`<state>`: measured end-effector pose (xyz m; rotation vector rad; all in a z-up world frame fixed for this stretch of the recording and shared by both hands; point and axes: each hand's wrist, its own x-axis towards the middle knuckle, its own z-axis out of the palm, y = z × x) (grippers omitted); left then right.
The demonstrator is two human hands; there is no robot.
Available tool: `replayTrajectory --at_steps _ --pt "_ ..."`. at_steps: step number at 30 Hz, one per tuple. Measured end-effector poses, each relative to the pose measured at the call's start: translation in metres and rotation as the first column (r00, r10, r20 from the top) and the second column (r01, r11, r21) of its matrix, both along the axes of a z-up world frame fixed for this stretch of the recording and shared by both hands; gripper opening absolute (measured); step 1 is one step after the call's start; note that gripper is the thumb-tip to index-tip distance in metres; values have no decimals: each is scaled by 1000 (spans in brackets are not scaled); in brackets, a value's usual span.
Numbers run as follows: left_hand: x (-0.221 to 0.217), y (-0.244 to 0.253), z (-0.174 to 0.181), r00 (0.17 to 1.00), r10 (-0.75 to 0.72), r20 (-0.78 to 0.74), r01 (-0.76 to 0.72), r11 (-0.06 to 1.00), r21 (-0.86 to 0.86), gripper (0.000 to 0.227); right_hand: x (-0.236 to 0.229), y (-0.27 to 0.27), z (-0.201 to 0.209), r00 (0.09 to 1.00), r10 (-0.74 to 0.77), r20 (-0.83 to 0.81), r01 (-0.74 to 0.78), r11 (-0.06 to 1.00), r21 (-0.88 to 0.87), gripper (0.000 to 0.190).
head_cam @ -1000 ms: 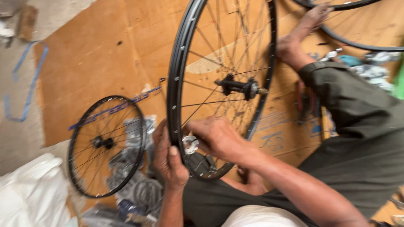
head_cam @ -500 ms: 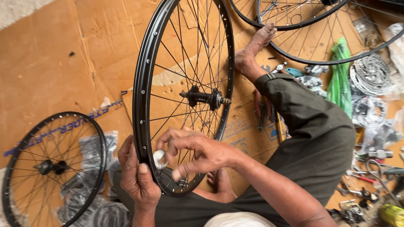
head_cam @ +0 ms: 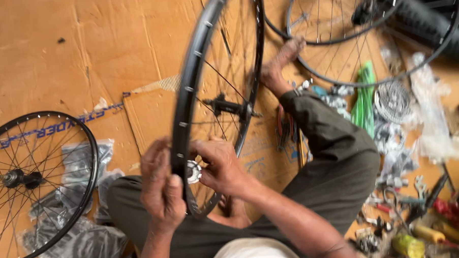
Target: The person sits on the floor and installs a black rim strip into a bicycle wheel rim by hand. They rotate the wheel to feed the strip into the rim channel, ensuring it covers the spoke holes. The person works on a single wheel while other bicycle parts are visible nearby.
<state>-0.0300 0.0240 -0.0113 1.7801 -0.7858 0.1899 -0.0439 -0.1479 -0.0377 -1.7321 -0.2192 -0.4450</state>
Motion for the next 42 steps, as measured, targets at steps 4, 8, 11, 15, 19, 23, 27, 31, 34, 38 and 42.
replayTrajectory --at_steps 4,8,11,15,19,23,27,31,34,38,42 --pt "0 -1 5 994 -18 105 7 995 104 43 17 -7 -20 998 21 -61 -8 978 207 13" --pt "1 -11 -1 996 4 92 -4 1000 2 39 17 -57 -6 926 378 19 -358 861 361 30" --pt "-7 -17 -1 985 74 159 -68 997 -46 35 9 -49 -14 955 296 26 -272 836 477 20" --pt "-8 -24 0 920 200 338 -185 980 -76 23 17 -55 -53 966 152 -210 -71 934 349 32" --pt "-8 -20 5 913 180 365 -160 983 -84 20 13 -78 -66 950 306 58 -299 840 453 21" --pt "-14 -13 6 914 135 383 -134 991 -29 23 6 -57 -48 983 159 -94 -111 915 388 29" --pt "-16 -10 3 927 156 340 -144 988 -61 25 5 -54 -27 957 260 -128 -184 888 422 43" --pt "-16 -6 -4 938 57 342 -32 996 -79 28 -1 -70 -35 938 347 -25 -297 837 460 12" --pt "-14 -10 -5 927 87 366 -62 995 -80 30 10 -59 -56 988 135 -79 -106 949 296 22" --pt "-16 -13 -5 938 116 325 -85 990 -108 25 5 -73 -42 945 324 -33 -276 851 446 29" --pt "-15 -12 -5 933 59 355 -30 996 -87 29 4 -67 -41 977 210 -21 -180 882 435 29"
